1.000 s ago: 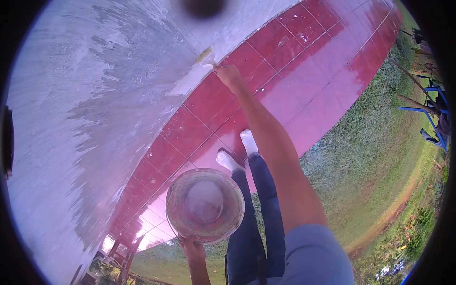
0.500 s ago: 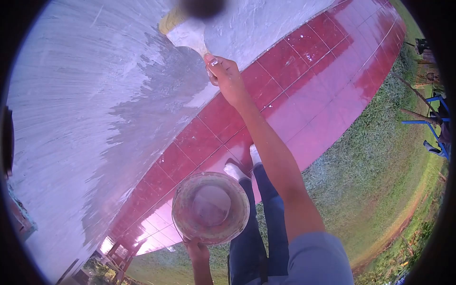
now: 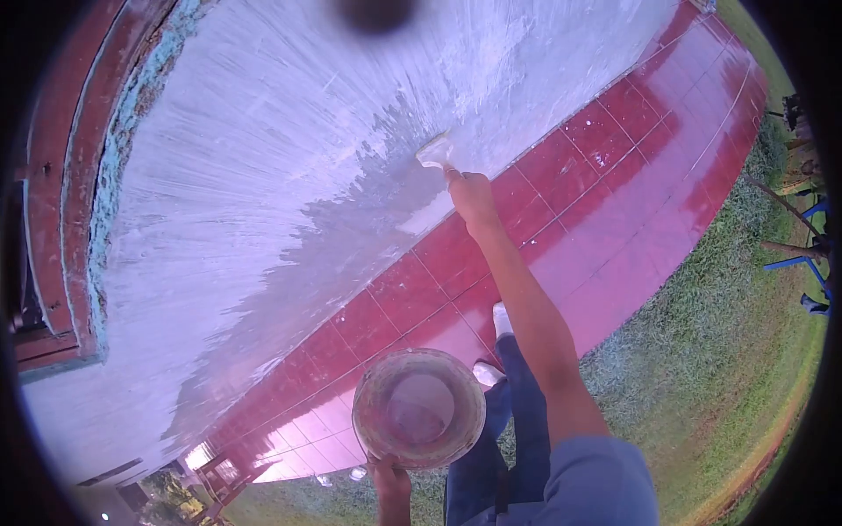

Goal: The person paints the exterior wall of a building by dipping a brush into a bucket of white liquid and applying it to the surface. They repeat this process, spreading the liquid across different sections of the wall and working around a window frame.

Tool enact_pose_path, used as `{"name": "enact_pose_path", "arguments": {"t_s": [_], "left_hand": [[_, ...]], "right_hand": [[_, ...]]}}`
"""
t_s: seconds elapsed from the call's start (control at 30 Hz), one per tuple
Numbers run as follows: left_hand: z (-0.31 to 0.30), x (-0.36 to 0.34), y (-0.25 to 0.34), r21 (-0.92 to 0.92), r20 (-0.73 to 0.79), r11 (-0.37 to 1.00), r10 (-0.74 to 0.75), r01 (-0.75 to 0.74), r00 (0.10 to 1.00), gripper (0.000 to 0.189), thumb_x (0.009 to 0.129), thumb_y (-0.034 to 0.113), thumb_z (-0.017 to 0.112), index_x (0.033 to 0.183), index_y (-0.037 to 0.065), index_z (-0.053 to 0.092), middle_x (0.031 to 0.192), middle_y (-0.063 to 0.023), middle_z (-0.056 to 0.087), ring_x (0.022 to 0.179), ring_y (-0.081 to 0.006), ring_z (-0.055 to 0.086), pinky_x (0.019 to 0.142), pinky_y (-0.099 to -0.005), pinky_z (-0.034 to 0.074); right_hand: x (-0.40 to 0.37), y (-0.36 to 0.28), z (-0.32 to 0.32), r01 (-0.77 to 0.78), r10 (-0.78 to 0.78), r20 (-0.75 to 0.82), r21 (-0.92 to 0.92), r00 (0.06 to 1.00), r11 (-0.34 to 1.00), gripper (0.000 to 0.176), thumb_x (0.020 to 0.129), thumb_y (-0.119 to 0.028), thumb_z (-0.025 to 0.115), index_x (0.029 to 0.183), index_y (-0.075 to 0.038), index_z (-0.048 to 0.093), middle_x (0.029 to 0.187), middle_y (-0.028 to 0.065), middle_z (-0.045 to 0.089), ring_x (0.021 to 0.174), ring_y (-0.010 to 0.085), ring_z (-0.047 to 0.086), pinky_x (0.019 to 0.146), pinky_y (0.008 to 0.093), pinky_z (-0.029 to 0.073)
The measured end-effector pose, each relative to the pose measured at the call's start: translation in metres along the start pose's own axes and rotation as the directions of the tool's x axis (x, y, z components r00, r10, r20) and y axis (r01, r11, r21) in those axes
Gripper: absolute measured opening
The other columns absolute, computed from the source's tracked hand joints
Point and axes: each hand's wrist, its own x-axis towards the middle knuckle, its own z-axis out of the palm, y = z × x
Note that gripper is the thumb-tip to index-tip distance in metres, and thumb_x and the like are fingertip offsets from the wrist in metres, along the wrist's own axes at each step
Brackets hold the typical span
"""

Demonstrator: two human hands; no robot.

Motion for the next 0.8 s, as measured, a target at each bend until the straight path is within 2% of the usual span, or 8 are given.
{"name": "enact_pose_path", "arguments": {"t_s": [0.1,0.17,0.33,0.4,0.43,0.57,0.67,0.8], "left_hand": [[-0.014,-0.005,0.021,-0.696,-0.072,0.649,-0.49,0.308,0.869,0.012,0.064,-0.008,0.055,0.073,-0.004,0.061,0.094,-0.0246,0.061,0.093,-0.0427,0.057,0.081,-0.0457,0.043],[-0.04,-0.023,0.029,0.033,-0.055,0.964,0.266,-0.264,0.963,0.033,0.071,-0.013,0.054,0.101,0.0,0.056,0.109,-0.026,0.057,0.099,-0.0434,0.056,0.084,-0.0443,0.045],[-0.058,-0.07,0.026,0.089,-0.155,0.996,0.042,-0.029,0.987,0.014,0.072,-0.013,0.053,0.081,-0.004,0.06,0.104,-0.0289,0.059,0.098,-0.0472,0.057,0.085,-0.048,0.046],[-0.056,-0.08,0.032,-0.876,0.047,0.307,-0.713,0.372,0.699,0.041,0.105,0.031,0.045,0.071,0.008,0.04,0.063,-0.0025,0.038,0.058,-0.0141,0.032,0.058,-0.0337,0.033],[-0.057,-0.095,0.006,-0.699,-0.112,0.625,-0.575,0.347,0.81,0.008,0.081,-0.006,0.055,0.08,0.001,0.059,0.074,-0.0098,0.051,0.065,-0.0209,0.047,0.057,-0.0372,0.039],[-0.089,-0.115,0.001,0.023,-0.225,0.99,0.139,-0.138,0.964,0.014,0.073,-0.012,0.053,0.083,-0.004,0.06,0.106,-0.0271,0.06,0.103,-0.0438,0.058,0.088,-0.0475,0.047],[-0.092,-0.137,-0.016,-0.815,-0.107,0.543,-0.486,0.204,0.867,0.021,0.069,-0.008,0.055,0.087,-0.001,0.063,0.096,-0.013,0.065,0.083,-0.0249,0.064,0.07,-0.0325,0.048],[-0.129,-0.139,0.067,-0.928,-0.072,0.345,-0.535,0.14,0.842,0.033,0.068,-0.008,0.054,0.099,-0.001,0.063,0.089,-0.0051,0.065,0.08,-0.0134,0.061,0.069,-0.0252,0.046]], "right_hand": [[-0.077,-0.079,-0.032,0.056,-0.074,0.056,0.272,0.996,0.961,0.04,0.095,-0.039,0.06,0.069,-0.01,0.052,0.054,-0.0058,0.036,0.043,0.0055,0.028,0.043,0.0259,0.02],[-0.095,-0.089,-0.04,0.083,-0.145,0.127,0.399,0.981,0.913,0.041,0.096,-0.039,0.059,0.068,-0.011,0.049,0.054,-0.0066,0.033,0.043,0.0053,0.027,0.043,0.0257,0.018],[-0.041,-0.048,0.005,0.33,-0.418,0.071,0.501,0.905,0.8,0.045,0.098,-0.045,0.054,0.067,-0.014,0.043,0.055,-0.0067,0.032,0.045,0.0055,0.027,0.044,0.0261,0.019],[-0.017,0.007,0.011,0.048,-0.121,0.161,0.396,0.979,0.917,0.044,0.098,-0.04,0.057,0.067,-0.009,0.052,0.06,-0.0032,0.041,0.048,0.0069,0.037,0.046,0.0255,0.03],[0.0,0.036,0.011,0.07,-0.084,0.049,0.235,0.995,0.969,0.044,0.098,-0.041,0.056,0.07,-0.007,0.056,0.06,-0.0011,0.045,0.049,0.0086,0.041,0.046,0.0266,0.033],[-0.048,0.096,-0.024,-0.086,0.087,-0.011,0.013,0.996,0.996,0.047,0.097,-0.045,0.055,0.075,-0.004,0.062,0.059,0.0026,0.051,0.043,0.0133,0.046,0.04,0.0316,0.033],[-0.129,0.122,-0.074,-0.09,0.057,0.203,0.16,0.978,0.983,0.045,0.096,-0.046,0.057,0.069,-0.01,0.055,0.055,-0.0031,0.042,0.038,0.0095,0.037,0.036,0.0296,0.024],[-0.301,0.076,-0.153,-0.184,0.176,0.448,-0.026,0.877,0.983,0.038,0.099,-0.043,0.054,0.078,-0.012,0.057,0.064,-0.0052,0.044,0.049,0.0055,0.039,0.044,0.0243,0.03]]}}
